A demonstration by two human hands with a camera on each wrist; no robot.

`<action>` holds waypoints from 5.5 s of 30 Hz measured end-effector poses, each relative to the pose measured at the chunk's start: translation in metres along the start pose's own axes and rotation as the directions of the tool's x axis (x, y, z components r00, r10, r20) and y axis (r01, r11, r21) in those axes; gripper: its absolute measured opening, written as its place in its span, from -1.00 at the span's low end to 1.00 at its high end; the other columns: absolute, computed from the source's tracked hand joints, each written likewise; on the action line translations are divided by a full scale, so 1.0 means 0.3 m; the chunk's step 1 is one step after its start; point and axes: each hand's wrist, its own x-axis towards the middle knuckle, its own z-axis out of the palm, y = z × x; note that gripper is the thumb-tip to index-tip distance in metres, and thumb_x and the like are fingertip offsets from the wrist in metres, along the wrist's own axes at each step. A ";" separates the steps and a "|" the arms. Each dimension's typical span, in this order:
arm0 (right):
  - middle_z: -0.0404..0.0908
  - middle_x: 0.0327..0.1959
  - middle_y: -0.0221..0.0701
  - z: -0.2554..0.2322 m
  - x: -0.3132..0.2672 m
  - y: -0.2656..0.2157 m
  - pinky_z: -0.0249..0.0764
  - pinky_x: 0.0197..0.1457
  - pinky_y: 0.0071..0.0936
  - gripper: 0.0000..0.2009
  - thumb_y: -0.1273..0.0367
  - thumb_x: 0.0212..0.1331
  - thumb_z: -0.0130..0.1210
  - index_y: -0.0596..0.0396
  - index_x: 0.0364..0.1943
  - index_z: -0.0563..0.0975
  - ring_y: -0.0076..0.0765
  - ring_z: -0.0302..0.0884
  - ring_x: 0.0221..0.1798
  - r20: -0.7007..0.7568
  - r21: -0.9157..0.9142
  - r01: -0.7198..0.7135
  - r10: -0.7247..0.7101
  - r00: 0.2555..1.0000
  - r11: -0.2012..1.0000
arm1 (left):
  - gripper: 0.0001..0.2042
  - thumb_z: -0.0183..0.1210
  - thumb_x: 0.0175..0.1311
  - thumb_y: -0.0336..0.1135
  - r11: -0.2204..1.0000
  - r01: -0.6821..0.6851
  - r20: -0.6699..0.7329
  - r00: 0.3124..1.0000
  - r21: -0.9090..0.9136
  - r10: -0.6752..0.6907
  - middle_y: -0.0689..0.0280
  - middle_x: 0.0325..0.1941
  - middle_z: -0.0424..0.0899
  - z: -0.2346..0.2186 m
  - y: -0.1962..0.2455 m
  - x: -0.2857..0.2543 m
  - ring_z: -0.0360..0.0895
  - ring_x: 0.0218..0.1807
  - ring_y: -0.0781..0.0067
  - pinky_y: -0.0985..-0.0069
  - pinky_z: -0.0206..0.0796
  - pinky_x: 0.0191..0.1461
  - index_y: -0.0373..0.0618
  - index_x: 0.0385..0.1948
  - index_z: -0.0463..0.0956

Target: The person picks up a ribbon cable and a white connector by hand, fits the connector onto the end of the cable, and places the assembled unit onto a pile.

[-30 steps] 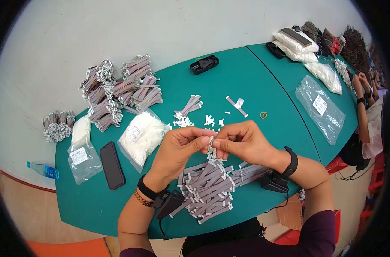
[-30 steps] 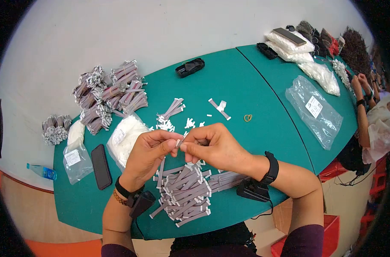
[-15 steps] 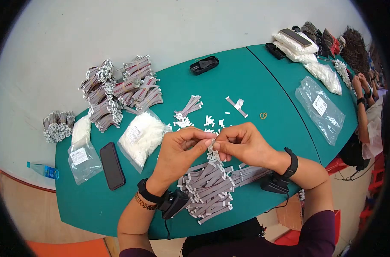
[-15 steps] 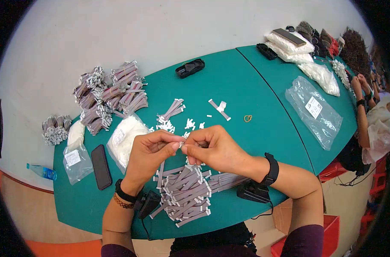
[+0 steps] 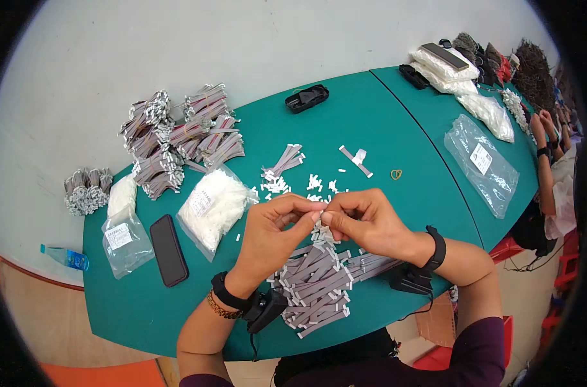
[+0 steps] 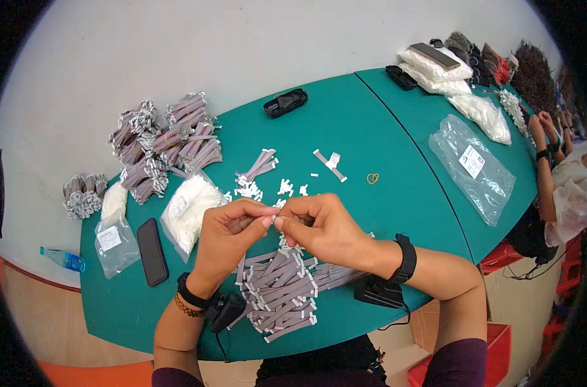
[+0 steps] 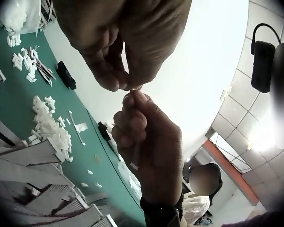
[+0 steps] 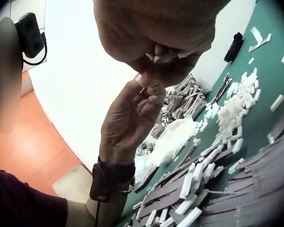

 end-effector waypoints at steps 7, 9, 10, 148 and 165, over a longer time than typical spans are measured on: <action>0.41 -0.69 -0.58 -0.006 0.016 0.013 0.10 -0.61 -0.72 -0.78 0.34 0.23 0.00 0.16 -0.52 0.48 -0.79 0.22 -0.64 0.007 0.014 0.012 -0.012 1.000 1.000 | -0.81 0.05 0.27 -0.39 0.996 0.070 0.057 0.996 -0.048 -0.067 0.33 -0.40 0.55 -0.019 0.005 0.018 0.44 -0.34 0.65 0.67 0.31 -0.23 -0.30 -0.20 0.53; 0.41 -0.68 -0.58 -0.007 0.019 0.011 0.11 -0.60 -0.72 -0.78 0.33 0.23 -0.01 0.16 -0.51 0.48 -0.79 0.22 -0.63 0.019 0.029 0.011 -0.011 1.000 1.000 | -0.77 -0.01 0.33 -0.28 0.998 0.064 0.070 0.996 -0.006 -0.063 0.36 -0.45 0.51 -0.030 0.009 0.021 0.40 -0.39 0.67 0.68 0.27 -0.28 -0.27 -0.20 0.50; 0.41 -0.68 -0.58 -0.006 0.018 0.009 0.12 -0.60 -0.72 -0.77 0.33 0.23 -0.01 0.16 -0.51 0.47 -0.79 0.23 -0.63 0.020 0.039 0.009 -0.010 1.000 0.999 | -0.74 -0.05 0.36 -0.23 0.998 0.050 0.062 0.997 0.023 -0.051 0.38 -0.47 0.47 -0.030 0.013 0.021 0.36 -0.41 0.68 0.69 0.24 -0.31 -0.26 -0.23 0.48; 0.54 -0.40 -0.32 -0.014 -0.074 -0.033 0.37 -0.13 -0.36 -0.88 0.47 -0.06 0.19 0.13 -0.39 0.58 -0.20 0.44 -0.21 0.355 -0.600 0.431 -0.259 0.898 0.674 | -0.78 0.10 0.26 -0.21 0.992 0.012 0.134 0.991 0.129 -0.029 0.56 -0.66 0.28 -0.096 0.003 0.034 0.10 -0.61 0.82 0.75 -0.07 -0.56 -0.13 -0.51 0.43; 0.42 -0.49 -0.34 -0.229 -0.107 0.059 0.32 -0.22 -0.30 -0.89 0.50 -0.12 0.17 0.11 -0.57 0.43 -0.18 0.38 -0.27 0.426 -0.772 0.320 0.075 0.902 0.549 | -0.88 0.24 0.01 -0.51 0.772 0.129 0.078 0.971 0.623 -0.225 0.51 -0.57 0.37 -0.113 -0.147 0.053 0.18 -0.53 0.76 0.73 0.10 -0.47 -0.23 -0.40 0.51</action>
